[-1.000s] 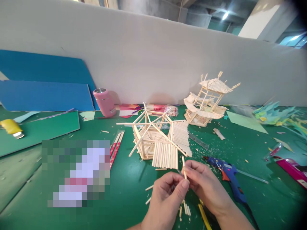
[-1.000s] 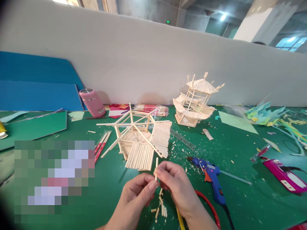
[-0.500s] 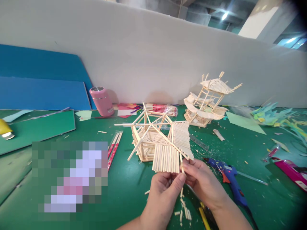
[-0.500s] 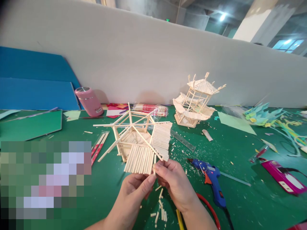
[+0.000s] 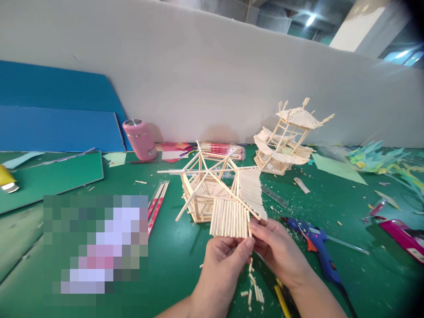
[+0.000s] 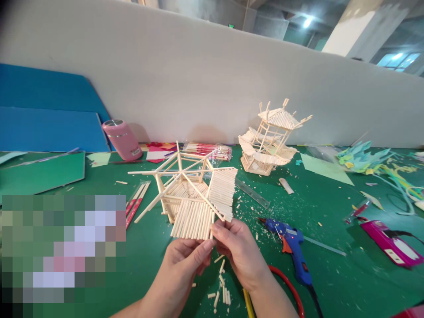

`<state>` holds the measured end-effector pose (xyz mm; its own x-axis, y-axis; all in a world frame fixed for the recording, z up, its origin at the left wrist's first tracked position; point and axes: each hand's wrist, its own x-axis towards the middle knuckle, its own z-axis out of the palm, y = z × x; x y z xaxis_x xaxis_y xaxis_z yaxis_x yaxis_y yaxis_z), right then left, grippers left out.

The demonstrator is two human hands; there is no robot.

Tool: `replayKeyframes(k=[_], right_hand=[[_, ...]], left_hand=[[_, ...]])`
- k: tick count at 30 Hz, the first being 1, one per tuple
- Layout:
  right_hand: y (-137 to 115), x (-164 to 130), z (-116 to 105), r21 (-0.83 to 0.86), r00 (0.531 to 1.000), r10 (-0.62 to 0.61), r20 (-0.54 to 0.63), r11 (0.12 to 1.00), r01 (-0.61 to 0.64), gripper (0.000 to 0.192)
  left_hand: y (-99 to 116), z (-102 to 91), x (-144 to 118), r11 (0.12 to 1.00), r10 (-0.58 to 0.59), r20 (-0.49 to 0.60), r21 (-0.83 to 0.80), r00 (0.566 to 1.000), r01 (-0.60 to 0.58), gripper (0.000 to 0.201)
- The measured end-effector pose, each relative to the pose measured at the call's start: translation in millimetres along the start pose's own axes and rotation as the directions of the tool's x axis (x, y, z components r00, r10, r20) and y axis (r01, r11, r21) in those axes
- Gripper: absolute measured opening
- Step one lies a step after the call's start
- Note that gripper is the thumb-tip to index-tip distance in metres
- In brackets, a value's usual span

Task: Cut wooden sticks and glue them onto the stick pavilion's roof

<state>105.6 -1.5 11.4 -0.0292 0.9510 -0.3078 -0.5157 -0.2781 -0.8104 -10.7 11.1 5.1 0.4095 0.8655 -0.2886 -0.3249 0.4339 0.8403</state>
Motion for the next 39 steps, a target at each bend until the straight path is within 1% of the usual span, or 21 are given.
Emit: replayKeyframes(k=[4,11,16,21,28,39], right_hand=[[2.3,1.7,-1.4,0.017,1.000,0.004,0.013,1.000,-0.004,0.018],[2.7,3.3,-1.3,0.050,1.000,-0.008,-0.007,0.999,0.009,0.016],[2.9,3.5,-0.9,0.040,1.000,-0.011,0.007,0.999,0.010,0.016],[3.3,3.3,-1.0,0.023,1.000,-0.020,0.022,1.000,0.019,0.017],[4.3,4.7,-2.2,0.016,0.998,-0.031,0.055,0.999,0.030,0.021],[3.3,1.7,-0.8,0.011,0.995,-0.049,0.084,0.999,0.048,0.018]], left_hand=[[0.7,-1.4,-1.0,1.000,-0.020,-0.017,-0.017,1.000,0.020,0.022],[0.4,-2.4,-3.3,0.999,-0.045,-0.014,-0.023,0.999,0.045,0.018],[-0.5,-2.3,-2.6,0.998,-0.048,-0.019,-0.029,0.999,0.047,0.019],[0.1,-3.4,-2.0,0.999,-0.024,0.018,-0.034,1.000,0.025,0.024],[-3.8,-5.6,-1.0,1.000,-0.015,0.030,-0.019,0.999,0.015,0.027],[-3.4,-5.2,0.1,1.000,-0.012,0.032,-0.007,0.999,0.012,0.028]])
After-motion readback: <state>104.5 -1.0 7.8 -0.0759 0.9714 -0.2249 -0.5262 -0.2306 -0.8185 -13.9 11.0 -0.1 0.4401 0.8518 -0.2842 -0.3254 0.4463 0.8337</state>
